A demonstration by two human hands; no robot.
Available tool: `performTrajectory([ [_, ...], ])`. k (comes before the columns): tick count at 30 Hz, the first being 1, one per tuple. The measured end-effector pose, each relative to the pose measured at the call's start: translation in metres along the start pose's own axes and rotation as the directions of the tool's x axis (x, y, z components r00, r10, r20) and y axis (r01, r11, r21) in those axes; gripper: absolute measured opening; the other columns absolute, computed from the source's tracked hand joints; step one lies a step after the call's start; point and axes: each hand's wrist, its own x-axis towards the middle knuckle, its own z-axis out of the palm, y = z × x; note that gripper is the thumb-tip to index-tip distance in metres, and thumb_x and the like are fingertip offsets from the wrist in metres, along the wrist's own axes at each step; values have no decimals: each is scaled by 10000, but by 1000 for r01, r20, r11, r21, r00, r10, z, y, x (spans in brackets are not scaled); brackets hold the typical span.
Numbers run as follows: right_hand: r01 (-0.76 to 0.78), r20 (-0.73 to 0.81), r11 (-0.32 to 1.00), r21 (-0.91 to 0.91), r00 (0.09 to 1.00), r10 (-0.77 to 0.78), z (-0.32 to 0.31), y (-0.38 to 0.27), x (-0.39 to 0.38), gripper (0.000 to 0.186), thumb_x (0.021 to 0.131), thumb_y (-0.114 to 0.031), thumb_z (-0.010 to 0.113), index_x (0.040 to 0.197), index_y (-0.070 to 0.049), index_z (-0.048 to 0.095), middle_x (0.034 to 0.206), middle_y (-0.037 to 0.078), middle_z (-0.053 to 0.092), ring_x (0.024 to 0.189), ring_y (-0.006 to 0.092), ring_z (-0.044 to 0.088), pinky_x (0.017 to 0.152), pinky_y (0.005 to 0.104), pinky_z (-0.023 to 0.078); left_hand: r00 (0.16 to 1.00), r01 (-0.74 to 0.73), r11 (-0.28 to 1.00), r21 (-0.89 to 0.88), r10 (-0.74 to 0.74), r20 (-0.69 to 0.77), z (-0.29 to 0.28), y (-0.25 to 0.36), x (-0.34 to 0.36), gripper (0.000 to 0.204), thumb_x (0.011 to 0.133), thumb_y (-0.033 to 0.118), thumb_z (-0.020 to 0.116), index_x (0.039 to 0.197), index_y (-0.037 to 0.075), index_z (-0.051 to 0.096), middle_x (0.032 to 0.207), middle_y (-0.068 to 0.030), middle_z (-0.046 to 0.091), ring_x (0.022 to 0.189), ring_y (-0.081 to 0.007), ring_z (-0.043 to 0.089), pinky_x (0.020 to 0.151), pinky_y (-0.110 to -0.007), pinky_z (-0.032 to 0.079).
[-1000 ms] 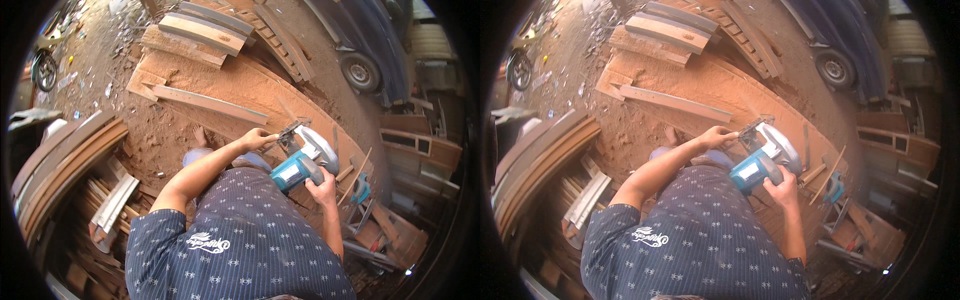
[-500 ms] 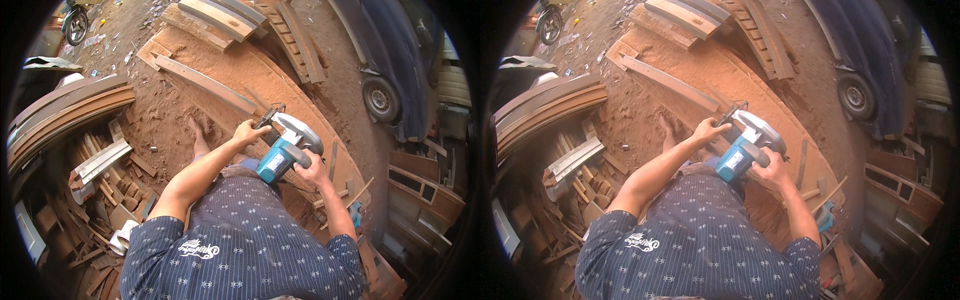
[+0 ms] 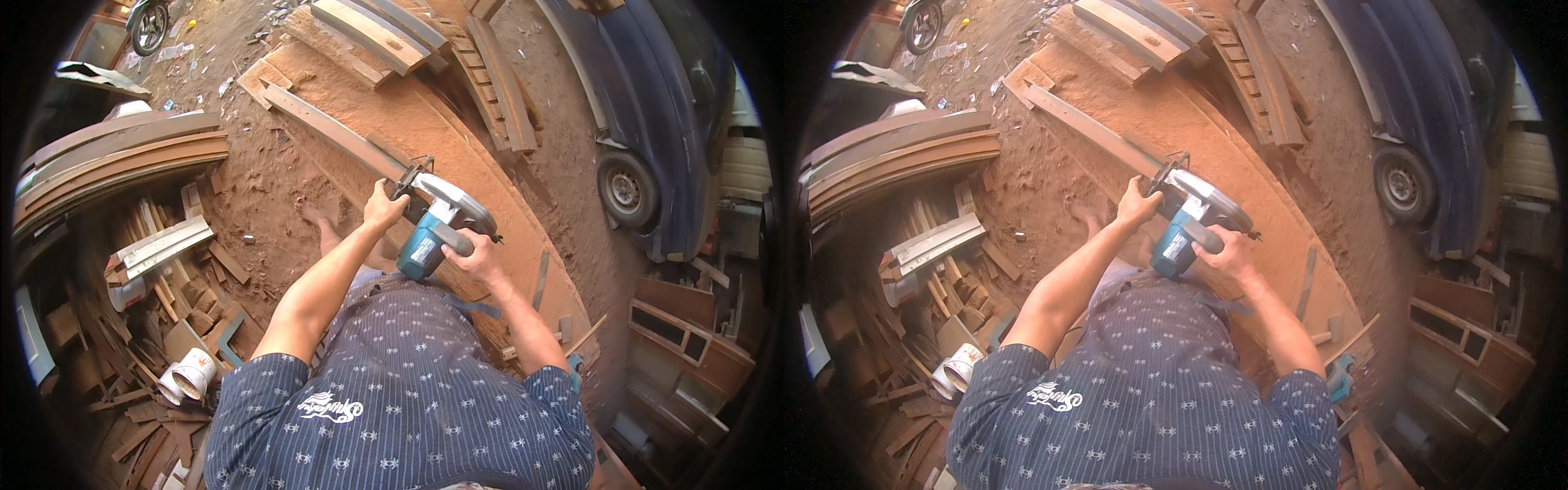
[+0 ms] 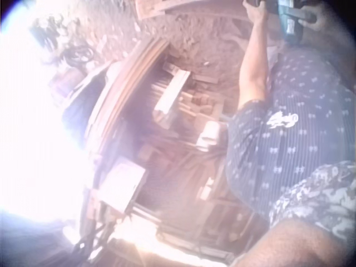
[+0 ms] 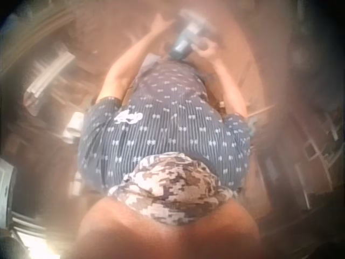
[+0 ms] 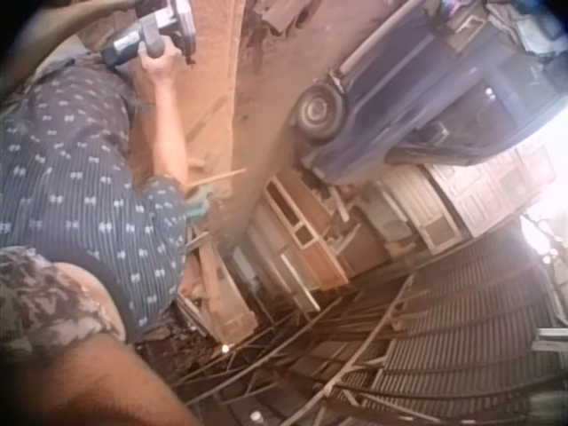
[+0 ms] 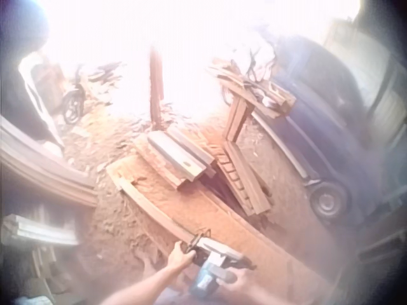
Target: The person uses a circular saw to cut a long wooden plank into smaller pieces. They measure and mark the wood with a ruler and pencil before making several cuts, then stack the resulting pieces.
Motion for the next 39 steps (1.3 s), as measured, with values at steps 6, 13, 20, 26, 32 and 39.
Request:
performTrajectory([
  [6, 1, -17, 1000, -7, 1000, -1, 2, -12, 3, 319, 807, -275, 801, 978, -17, 725, 837, 173, 739, 773, 276, 734, 719, 370, 561, 999, -20, 992, -125, 23, 25, 5, -16, 7, 878, 784, 394, 704, 1526, 69, 366, 1348, -291, 592, 1279, -385, 573, 1088, -420, 440],
  [13, -15, -7, 998, -56, 1000, 14, 7, -29, 14, 357, 799, -330, 785, 982, -28, 726, 841, 189, 731, 792, 326, 729, 722, 396, 559, 997, -35, 988, -151, 45, 65, -4, -21, 19, 759, 834, 354, 678, 1484, 57, 424, 1351, -244, 605, 1279, -329, 581, 1077, -395, 446],
  [20, -8, -37, 997, -74, 999, 5, 21, -37, 26, 320, 782, -304, 778, 951, -39, 720, 829, 191, 721, 795, 348, 720, 717, 409, 558, 998, -25, 982, -187, 37, 60, -18, -25, 32, 618, 873, 295, 665, 1399, 11, 508, 1218, -162, 676, 1112, -242, 648, 987, -354, 486],
  [26, 10, -52, 995, -103, 999, -15, 25, -28, 34, 308, 765, -306, 771, 938, -57, 721, 814, 198, 709, 775, 374, 700, 706, 434, 551, 983, -3, 970, -244, 48, 179, -30, -17, 35, 388, 872, 263, 646, 1171, 20, 603, 883, -59, 680, 703, -132, 610, 580, -283, 499],
  [32, 16, -53, 994, -106, 998, -22, 29, -36, 42, 275, 768, -301, 747, 896, -63, 700, 774, 217, 682, 769, 409, 678, 690, 463, 538, 976, 43, 968, -246, 12, 217, -46, -6, 32, 382, 871, 281, 652, 1138, 10, 614, 904, -83, 697, 721, -160, 637, 625, -303, 522],
  [39, -32, -26, 983, -180, 999, 28, 31, -52, 51, 253, 771, -272, 744, 904, -62, 694, 809, 188, 699, 778, 371, 692, 684, 433, 535, 974, 32, 966, -255, 27, 225, -58, -8, 39, 448, 899, 301, 668, 1201, -19, 583, 949, -102, 700, 777, -173, 650, 646, -313, 529],
])
